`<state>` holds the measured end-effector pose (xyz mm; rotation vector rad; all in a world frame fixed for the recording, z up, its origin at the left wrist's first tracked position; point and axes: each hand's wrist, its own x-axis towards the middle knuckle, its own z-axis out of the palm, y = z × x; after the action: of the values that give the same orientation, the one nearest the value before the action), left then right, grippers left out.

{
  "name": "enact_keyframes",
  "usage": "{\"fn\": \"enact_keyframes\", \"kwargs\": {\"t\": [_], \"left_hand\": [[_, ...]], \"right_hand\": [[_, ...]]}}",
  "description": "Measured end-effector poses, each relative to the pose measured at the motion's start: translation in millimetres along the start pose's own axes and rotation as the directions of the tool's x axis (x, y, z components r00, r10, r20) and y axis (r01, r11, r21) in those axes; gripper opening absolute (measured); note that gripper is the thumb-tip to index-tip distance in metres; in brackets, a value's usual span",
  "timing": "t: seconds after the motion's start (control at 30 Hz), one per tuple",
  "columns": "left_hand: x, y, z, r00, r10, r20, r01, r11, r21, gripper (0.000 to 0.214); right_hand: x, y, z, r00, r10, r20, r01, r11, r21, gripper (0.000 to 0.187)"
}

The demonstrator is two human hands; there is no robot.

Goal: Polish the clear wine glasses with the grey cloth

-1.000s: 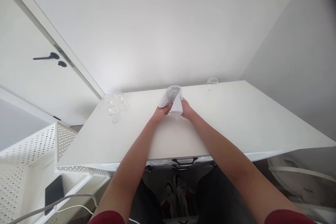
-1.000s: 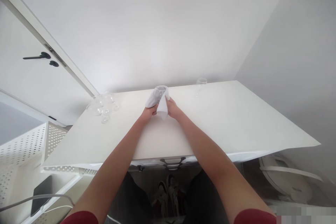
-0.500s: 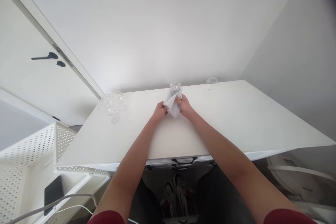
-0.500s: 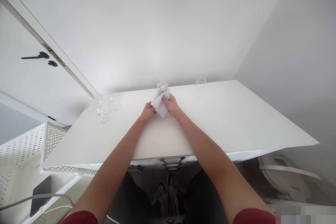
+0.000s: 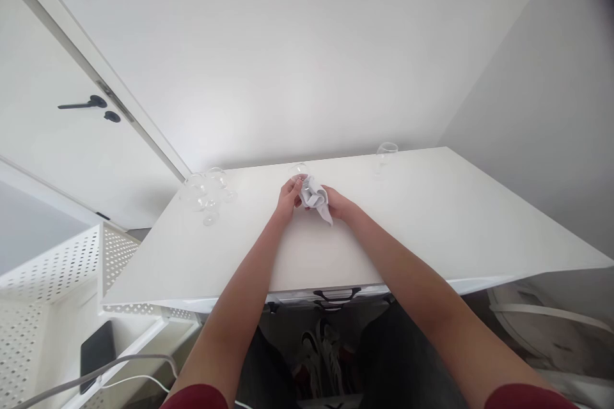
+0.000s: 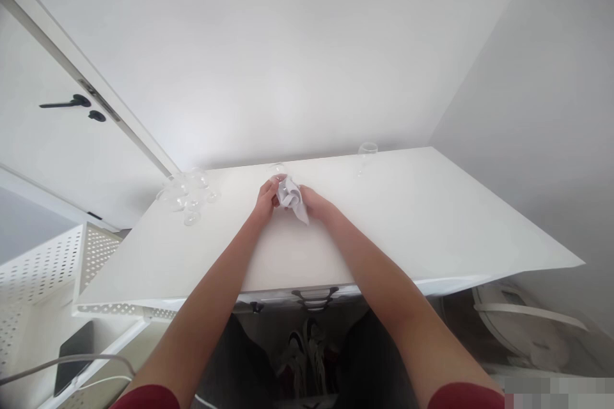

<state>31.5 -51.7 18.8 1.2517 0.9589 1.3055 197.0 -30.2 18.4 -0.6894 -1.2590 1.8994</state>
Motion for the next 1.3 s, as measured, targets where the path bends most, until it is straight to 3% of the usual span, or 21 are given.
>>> {"fn": "enact_keyframes", "kwargs": {"t": [0.27,0.4,0.47,0.57,0.63,0.73,0.83,0.9,1.0,1.07,1.13,1.23,1.3], "left_hand": [[1.6,2.5,-6.3,0.996,0.078,-0.044,-0.078,0.997,-0.003,0.063],[0.9,2.6,-5.3,0.99,0.133,-0.056,-0.132,0.991,0.011,0.066],[0.9,2.3,-5.2,0.988,0.144,-0.058,-0.144,0.99,0.003,0.068],[1.4,2.1,-5.9,0.99,0.118,-0.074,-0.12,0.993,-0.02,0.072],[1.8,3.2,-7.1,0.992,0.09,-0.087,-0.094,0.995,-0.044,0.07],[1.9,6.6,-9.1,0.996,0.055,-0.064,-0.061,0.993,-0.097,0.064],[1.8,9.1,-9.5,0.998,0.057,-0.008,-0.058,0.98,-0.192,0.064],[1.9,8.6,-8.7,0.997,0.077,-0.011,-0.078,0.971,-0.225,0.064],[2.0,6.3,-7.0,0.992,0.102,-0.078,-0.116,0.973,-0.201,0.061],[2.0,5.4,-6.3,0.99,0.098,-0.106,-0.116,0.977,-0.179,0.061],[2.0,5.6,-6.3,0.992,0.085,-0.096,-0.102,0.978,-0.182,0.06],[2.5,6.5,-7.0,0.996,0.084,-0.029,-0.088,0.969,-0.232,0.06],[3.1,6.2,-7.6,0.996,0.088,-0.01,-0.088,0.963,-0.255,0.063]], "right_hand": [[-7.5,-6.8,2.9,0.988,-0.02,0.155,0.025,0.999,-0.029,0.045],[-1.8,-3.7,0.0,0.985,-0.17,-0.008,0.163,0.956,-0.242,0.043],[2.3,-0.6,-2.4,0.953,-0.289,-0.09,0.223,0.873,-0.435,0.037],[5.5,2.7,-5.1,0.936,-0.339,-0.096,0.218,0.771,-0.598,0.033],[4.4,3.2,-5.1,0.95,-0.303,-0.075,0.211,0.8,-0.562,0.037],[-0.8,1.3,-2.3,0.989,-0.148,0.025,0.149,0.944,-0.296,0.05],[-5.0,-1.2,1.1,0.987,-0.036,0.157,0.052,0.994,-0.099,0.058],[-5.0,-1.7,2.5,0.989,-0.056,0.136,0.079,0.983,-0.167,0.055],[-2.3,-1.7,3.7,0.975,-0.215,-0.048,0.173,0.881,-0.441,0.046],[-2.0,-3.0,4.3,0.958,-0.266,-0.107,0.175,0.838,-0.517,0.044],[-4.2,-5.6,4.6,0.983,-0.174,-0.054,0.137,0.904,-0.406,0.047],[-8.4,-8.3,4.5,0.991,0.0,0.132,0.022,0.986,-0.166,0.056],[-7.9,-6.7,4.4,0.989,-0.006,0.147,0.031,0.985,-0.168,0.056]]}}
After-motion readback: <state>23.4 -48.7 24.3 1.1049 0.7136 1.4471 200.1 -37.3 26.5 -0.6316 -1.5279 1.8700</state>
